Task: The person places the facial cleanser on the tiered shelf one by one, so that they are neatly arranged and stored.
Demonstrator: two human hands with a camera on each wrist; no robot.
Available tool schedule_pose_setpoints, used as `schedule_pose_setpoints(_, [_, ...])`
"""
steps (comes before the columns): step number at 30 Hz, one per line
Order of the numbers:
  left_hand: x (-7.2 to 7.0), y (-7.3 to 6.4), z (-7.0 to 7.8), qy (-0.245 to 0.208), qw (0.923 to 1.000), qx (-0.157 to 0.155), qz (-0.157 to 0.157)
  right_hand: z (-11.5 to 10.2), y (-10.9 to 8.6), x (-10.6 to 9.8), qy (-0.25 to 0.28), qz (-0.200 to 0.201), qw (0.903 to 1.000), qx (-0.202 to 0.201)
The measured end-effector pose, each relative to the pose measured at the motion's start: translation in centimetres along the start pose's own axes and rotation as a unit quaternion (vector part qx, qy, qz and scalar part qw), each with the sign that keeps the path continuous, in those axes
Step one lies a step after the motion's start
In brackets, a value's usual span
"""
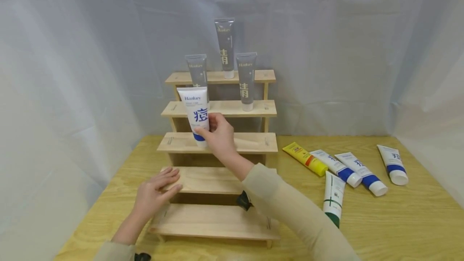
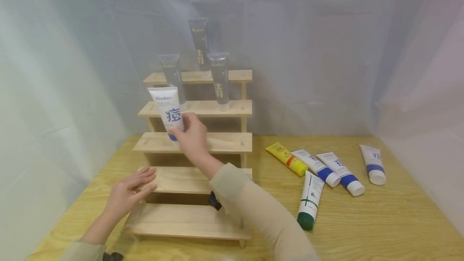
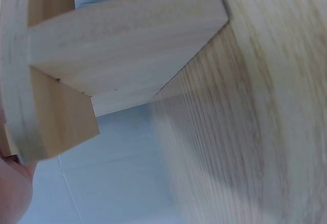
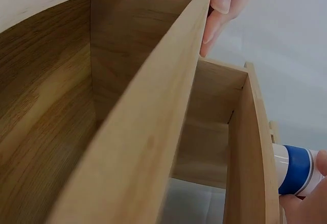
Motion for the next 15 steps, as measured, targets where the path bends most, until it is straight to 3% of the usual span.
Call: schedule_pose_setpoints(15, [0.08, -0.06, -0.28, 0.002, 1.0000, -0.007, 0.000, 0.15, -0.23, -0.38, -0.033, -0.011, 0.9994, -0.004])
Point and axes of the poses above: each hand's wrist, its own y-axis towards the middle knuckle, its own x-axis out of the palm, z = x × y, the point moved 5 cm from there along y, towards the middle knuckle, and after that the axes turned 10 degrees about -z, right-handed, at the moved point
